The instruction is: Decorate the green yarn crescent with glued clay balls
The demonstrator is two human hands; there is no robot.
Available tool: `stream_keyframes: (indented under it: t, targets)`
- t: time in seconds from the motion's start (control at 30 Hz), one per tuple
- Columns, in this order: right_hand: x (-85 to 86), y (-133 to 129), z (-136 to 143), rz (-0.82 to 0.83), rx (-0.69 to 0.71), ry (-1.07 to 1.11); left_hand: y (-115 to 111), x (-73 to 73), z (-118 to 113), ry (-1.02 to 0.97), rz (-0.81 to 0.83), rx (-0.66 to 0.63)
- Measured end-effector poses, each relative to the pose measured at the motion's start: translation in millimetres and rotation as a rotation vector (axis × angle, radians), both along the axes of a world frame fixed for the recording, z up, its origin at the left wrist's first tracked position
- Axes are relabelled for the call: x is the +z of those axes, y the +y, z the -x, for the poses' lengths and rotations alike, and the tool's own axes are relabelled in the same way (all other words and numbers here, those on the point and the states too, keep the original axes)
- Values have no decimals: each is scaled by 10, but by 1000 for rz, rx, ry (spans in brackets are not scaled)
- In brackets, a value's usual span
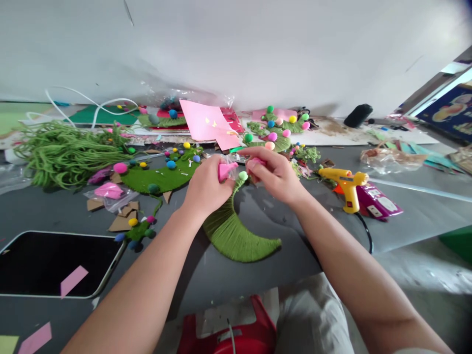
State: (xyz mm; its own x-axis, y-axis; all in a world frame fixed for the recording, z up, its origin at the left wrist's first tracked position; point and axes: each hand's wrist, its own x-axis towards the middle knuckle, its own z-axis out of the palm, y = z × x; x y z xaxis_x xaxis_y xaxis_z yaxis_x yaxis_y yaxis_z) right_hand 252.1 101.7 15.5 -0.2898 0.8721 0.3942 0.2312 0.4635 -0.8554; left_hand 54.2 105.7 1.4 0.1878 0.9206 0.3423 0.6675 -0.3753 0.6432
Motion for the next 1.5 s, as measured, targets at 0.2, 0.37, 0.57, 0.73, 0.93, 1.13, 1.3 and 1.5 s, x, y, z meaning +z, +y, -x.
stream_keyframes:
  t: [0.2,0.37,0.57,0.73,0.93,1.13,1.3,1.5]
  targets:
    - [13,-84,44,-61,74,-277,-9,13,30,-8,81,61]
    - [-57,-87,87,12,169,-309,-7,26,30,-28,68,48]
    - [-71,-113,92,110,272,-328,-16,57,36,30,91,63]
    - [-34,-64,54,58,92,-160,73,149,272,168,71,400]
    - [-10,-5,83,179,16,121,174,103,487,287,-28,517]
    - [-11,-13,71,246,48,234,115,47,314,141,-136,344]
    - [-23,-6,92,300,145,296,80,83,100,-517,-97,20]
    - [-60,-15,129,-7,-7,167,-10,188,-40,-1116,642,-276]
